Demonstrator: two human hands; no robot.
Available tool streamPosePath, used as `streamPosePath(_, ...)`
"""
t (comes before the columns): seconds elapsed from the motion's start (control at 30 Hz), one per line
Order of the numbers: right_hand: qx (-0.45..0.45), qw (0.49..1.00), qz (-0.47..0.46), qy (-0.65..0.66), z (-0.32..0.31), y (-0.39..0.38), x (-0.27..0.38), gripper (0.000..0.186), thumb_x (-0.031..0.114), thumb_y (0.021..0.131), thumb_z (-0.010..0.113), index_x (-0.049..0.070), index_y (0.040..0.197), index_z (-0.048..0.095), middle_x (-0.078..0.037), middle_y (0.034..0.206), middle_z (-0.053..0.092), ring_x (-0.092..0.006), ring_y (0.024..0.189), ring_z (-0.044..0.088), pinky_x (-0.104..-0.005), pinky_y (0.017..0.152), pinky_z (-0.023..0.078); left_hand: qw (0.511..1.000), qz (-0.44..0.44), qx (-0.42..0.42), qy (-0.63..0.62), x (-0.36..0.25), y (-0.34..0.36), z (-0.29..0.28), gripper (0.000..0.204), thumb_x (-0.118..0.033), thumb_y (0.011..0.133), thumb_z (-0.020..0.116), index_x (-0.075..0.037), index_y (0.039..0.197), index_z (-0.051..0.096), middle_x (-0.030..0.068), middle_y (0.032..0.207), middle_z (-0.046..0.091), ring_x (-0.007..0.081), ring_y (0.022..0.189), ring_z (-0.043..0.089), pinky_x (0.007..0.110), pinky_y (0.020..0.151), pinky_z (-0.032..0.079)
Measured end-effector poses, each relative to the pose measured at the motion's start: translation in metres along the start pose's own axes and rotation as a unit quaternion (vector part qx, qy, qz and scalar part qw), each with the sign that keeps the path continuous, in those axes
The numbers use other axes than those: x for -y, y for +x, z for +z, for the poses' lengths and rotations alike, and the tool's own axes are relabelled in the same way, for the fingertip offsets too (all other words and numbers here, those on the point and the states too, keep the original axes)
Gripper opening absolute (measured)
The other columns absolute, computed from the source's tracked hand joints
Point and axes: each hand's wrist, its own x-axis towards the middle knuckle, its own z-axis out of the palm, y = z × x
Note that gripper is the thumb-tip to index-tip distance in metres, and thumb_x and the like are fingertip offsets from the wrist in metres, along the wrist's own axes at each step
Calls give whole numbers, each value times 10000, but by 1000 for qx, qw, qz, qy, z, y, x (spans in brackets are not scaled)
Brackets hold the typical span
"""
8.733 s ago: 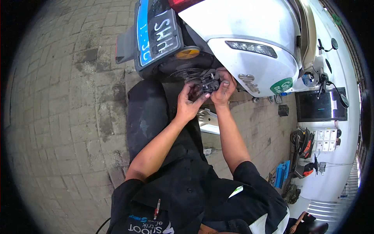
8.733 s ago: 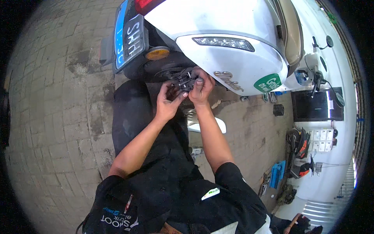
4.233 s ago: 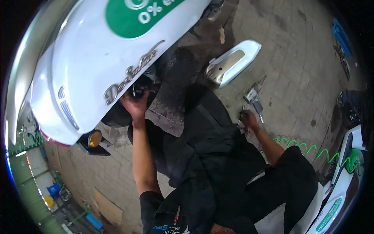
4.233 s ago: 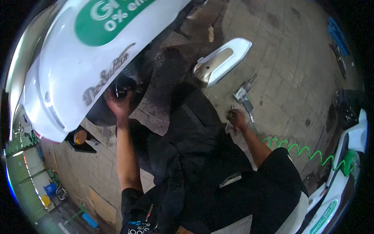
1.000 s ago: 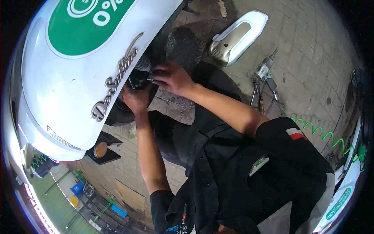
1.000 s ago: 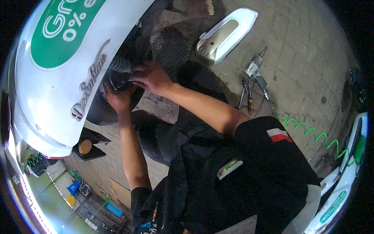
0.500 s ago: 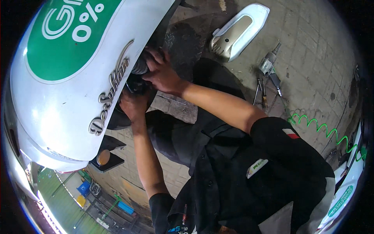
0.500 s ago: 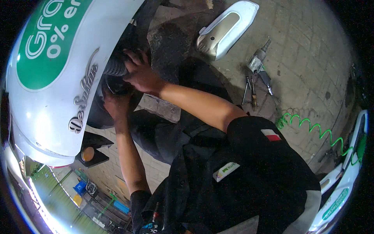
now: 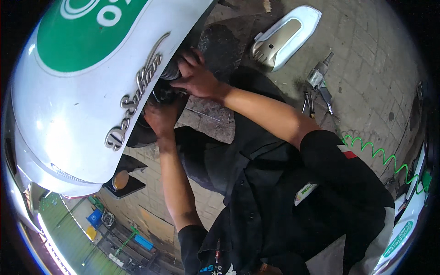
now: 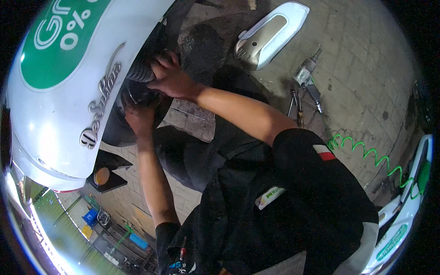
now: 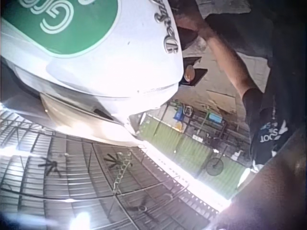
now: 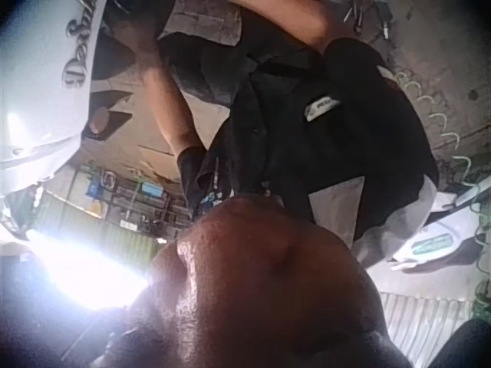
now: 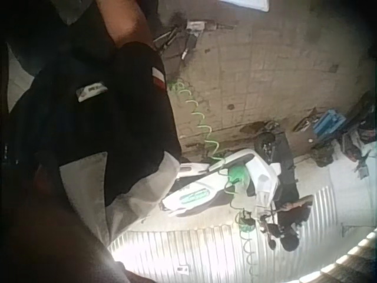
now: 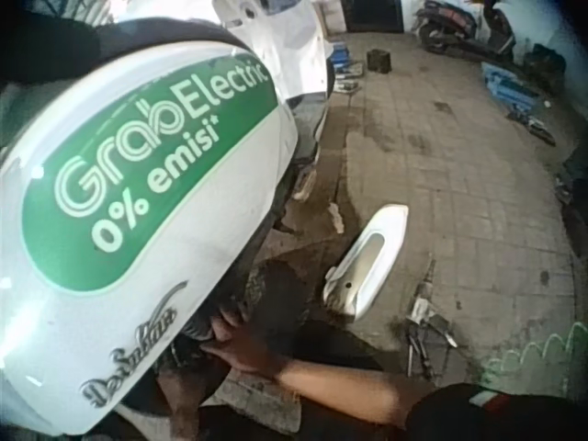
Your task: The person picks up paperwork and a small part from a counter, walks to a white electric scooter, and proceeds to disassemble and work on the rear brake assembly using a screwdriver and by hand.
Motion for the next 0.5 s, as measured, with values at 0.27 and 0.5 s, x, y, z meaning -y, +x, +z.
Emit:
streamPosePath(0.27, 30, 998, -32, -40, -2, 3, -6, 210, 303, 725, 651, 297, 917, 735, -166, 1280, 474, -378, 1279, 347, -616, 1086, 156, 998, -19, 8, -53, -6, 5, -3, 947, -426, 589, 852, 70, 1284, 443, 285, 1247, 521, 461, 1156, 496, 477, 959, 445)
streamPosePath(0.5, -34, 998, -48, -40, 1, 8, -26, 311, 266, 618, 737, 351, 916, 717, -125, 1362, 428, -374, 1320, 295, -620, 1041, 200, 995, 7, -16, -99, -17, 18, -2, 887, -377, 580, 860, 20, 1273, 473, 256, 1221, 541, 446, 1113, 524, 484, 942, 450)
